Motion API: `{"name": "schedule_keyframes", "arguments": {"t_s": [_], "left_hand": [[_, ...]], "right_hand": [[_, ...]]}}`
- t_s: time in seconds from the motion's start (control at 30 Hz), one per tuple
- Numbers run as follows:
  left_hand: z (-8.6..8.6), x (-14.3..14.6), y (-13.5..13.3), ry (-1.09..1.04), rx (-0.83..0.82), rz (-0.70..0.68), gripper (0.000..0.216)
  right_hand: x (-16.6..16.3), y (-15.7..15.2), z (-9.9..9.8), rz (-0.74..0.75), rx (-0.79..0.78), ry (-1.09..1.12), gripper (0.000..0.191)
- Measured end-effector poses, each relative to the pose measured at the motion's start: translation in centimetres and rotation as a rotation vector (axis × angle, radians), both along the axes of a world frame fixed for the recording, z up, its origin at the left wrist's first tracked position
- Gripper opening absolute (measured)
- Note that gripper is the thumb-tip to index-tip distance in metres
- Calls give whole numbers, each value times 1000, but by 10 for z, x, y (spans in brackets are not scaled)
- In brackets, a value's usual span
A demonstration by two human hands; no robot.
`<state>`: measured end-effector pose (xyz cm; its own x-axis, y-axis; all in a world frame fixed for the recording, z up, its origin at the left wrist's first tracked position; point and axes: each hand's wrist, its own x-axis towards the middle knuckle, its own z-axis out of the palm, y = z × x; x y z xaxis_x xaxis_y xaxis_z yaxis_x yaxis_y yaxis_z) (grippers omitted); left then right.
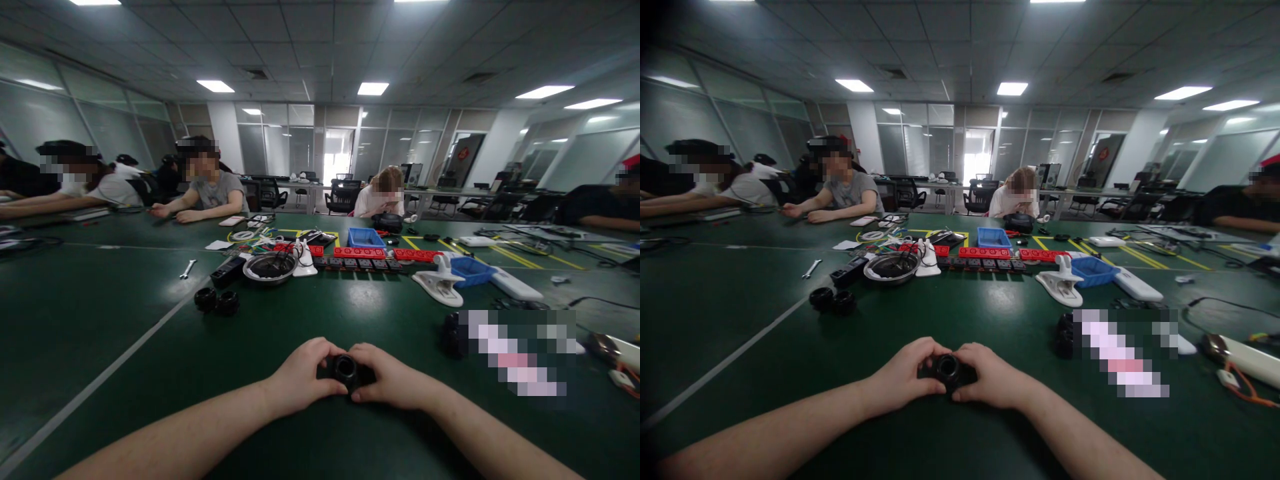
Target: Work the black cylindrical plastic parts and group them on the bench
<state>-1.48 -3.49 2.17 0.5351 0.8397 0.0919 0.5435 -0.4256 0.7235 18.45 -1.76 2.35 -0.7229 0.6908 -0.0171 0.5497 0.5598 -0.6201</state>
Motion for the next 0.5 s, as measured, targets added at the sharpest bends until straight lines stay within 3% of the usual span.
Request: {"name": "schedule_keyframes", "arguments": {"t_s": [0.17, 0.37, 0.5], "left_hand": [[2, 3, -5, 24, -12, -10, 35], [-2, 12, -11, 24, 20, 179, 31], [-6, 11, -7, 18, 21, 183, 31]], "right_hand": [[0, 2, 0, -54, -39, 0, 29], [-16, -11, -13, -289, 272, -176, 37], [-18, -13, -15, -284, 327, -170, 44]]}}
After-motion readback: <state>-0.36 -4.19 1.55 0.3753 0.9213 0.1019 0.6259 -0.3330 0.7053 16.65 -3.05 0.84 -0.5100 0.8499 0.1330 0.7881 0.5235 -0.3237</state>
